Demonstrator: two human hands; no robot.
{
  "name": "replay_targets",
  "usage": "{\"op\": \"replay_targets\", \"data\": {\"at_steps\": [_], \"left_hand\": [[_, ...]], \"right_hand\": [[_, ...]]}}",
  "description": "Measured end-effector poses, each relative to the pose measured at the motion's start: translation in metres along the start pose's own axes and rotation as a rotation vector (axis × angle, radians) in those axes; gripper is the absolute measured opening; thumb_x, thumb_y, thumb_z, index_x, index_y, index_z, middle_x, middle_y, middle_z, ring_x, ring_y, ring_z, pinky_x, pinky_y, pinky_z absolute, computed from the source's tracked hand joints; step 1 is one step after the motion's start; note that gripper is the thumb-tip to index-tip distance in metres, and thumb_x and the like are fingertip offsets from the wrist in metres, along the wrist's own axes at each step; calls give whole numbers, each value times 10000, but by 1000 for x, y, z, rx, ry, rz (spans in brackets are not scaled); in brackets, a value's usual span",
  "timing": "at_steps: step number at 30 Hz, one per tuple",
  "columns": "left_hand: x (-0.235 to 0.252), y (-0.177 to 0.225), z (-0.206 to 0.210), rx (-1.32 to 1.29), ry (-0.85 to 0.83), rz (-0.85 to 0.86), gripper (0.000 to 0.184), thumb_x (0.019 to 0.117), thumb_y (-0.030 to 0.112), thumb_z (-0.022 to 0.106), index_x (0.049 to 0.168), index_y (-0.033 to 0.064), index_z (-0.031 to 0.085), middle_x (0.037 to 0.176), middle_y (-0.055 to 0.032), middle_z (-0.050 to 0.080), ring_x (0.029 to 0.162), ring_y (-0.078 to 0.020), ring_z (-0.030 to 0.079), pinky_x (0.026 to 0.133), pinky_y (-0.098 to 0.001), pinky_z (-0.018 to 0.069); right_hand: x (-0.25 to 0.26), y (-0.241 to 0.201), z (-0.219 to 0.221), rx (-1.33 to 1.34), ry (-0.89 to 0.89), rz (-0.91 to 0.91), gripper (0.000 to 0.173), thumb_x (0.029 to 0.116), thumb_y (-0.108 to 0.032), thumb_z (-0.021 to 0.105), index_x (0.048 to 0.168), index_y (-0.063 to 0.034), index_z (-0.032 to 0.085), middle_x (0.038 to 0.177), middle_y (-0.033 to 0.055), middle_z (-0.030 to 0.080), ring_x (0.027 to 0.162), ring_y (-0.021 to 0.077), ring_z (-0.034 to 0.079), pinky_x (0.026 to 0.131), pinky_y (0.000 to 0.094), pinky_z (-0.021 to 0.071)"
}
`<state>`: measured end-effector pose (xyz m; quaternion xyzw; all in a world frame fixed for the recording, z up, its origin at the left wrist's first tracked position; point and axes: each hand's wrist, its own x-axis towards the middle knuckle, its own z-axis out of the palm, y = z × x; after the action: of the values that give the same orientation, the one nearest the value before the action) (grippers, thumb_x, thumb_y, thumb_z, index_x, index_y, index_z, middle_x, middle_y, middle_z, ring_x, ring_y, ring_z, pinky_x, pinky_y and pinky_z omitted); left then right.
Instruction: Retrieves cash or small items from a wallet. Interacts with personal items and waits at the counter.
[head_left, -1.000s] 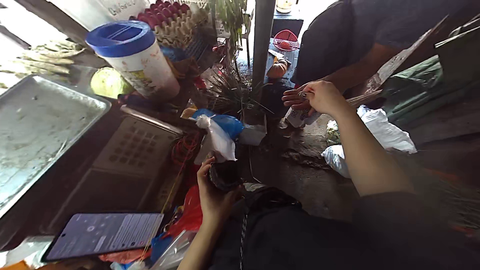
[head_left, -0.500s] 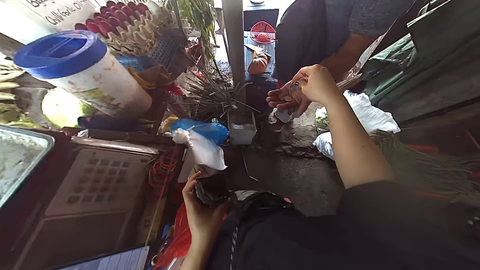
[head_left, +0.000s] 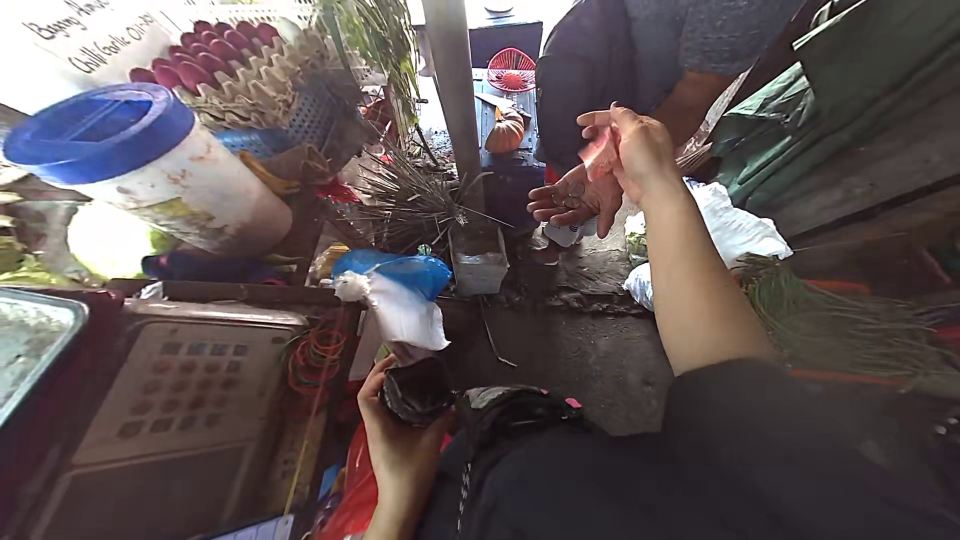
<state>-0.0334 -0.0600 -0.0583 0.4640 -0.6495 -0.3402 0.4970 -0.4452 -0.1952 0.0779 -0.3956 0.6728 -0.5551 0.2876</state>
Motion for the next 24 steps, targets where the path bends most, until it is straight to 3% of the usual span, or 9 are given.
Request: {"op": "replay_targets", "data": {"at_steps": [2, 5, 7, 9, 12, 16, 19, 24], "left_hand": [[0, 0, 0, -8, -1, 4, 965, 603, 224, 912, 1351, -51, 367, 1438, -188, 497, 1375, -167, 483, 1146, -280, 417], [1, 0, 0, -22, 0, 6, 970, 601, 216, 911, 1357, -44, 361, 1442, -177, 494, 1373, -154, 484, 1143, -275, 422], [0, -1, 0, -25, -5, 18, 966, 609, 217, 914, 1364, -33, 366, 1449, -174, 491, 1380, -163, 477, 1146, -283, 421], [0, -1, 0, -17, -9, 31, 954, 617, 230, 916, 1361, -18, 372, 1443, -171, 495, 1381, -176, 478, 1150, -295, 420], [1, 2, 0, 3, -6, 36, 947, 624, 255, 917, 1346, -37, 379, 1432, -190, 502, 1369, -185, 490, 1146, -303, 425], [1, 3, 0, -1, 16, 37, 939, 627, 245, 913, 1339, -55, 379, 1434, -213, 492, 1362, -191, 496, 1137, -300, 433], [2, 6, -1, 6, 34, 42, 938, 639, 233, 917, 1337, -86, 377, 1425, -249, 490, 1367, -223, 494, 1145, -326, 431], [-1, 12, -2, -37, 63, -33, 986, 598, 153, 933, 1377, -74, 372, 1423, -234, 499, 1364, -243, 503, 1131, -380, 464]], "right_hand": [[1, 5, 0, -102, -26, -11, 590, 1139, -336, 194, 1217, -73, 716, 1068, 100, 713, 975, 169, 663, 906, 389, 527], [-1, 12, 2, -424, -43, -43, 555, 1146, -348, 230, 1280, -76, 695, 1224, 177, 690, 1155, 284, 640, 1013, 509, 469], [-4, 21, 6, -582, 9, -111, 439, 1130, -299, 350, 1307, -67, 678, 1217, 204, 689, 1167, 332, 646, 1018, 535, 478], [-8, 31, 9, -676, 61, -200, 348, 1058, -226, 546, 1334, -49, 661, 1231, 225, 669, 1157, 364, 646, 1018, 535, 496], [-15, 38, 10, -678, 86, -239, 402, 939, -127, 725, 1301, 9, 616, 1061, 217, 700, 980, 376, 686, 907, 559, 541], [-29, 39, 8, -765, -69, -245, 243, 982, -42, 618, 1220, 7, 617, 1069, 189, 737, 1036, 378, 710, 935, 590, 539], [-38, 46, 9, -924, -210, -325, 211, 1000, -71, 585, 1130, -24, 745, 1119, 236, 721, 1136, 447, 649, 1019, 645, 454], [-42, 48, 11, -1018, -291, -261, 288, 1003, -90, 549, 1203, -44, 751, 1349, 292, 590, 1318, 543, 462, 1056, 753, 325]]}}
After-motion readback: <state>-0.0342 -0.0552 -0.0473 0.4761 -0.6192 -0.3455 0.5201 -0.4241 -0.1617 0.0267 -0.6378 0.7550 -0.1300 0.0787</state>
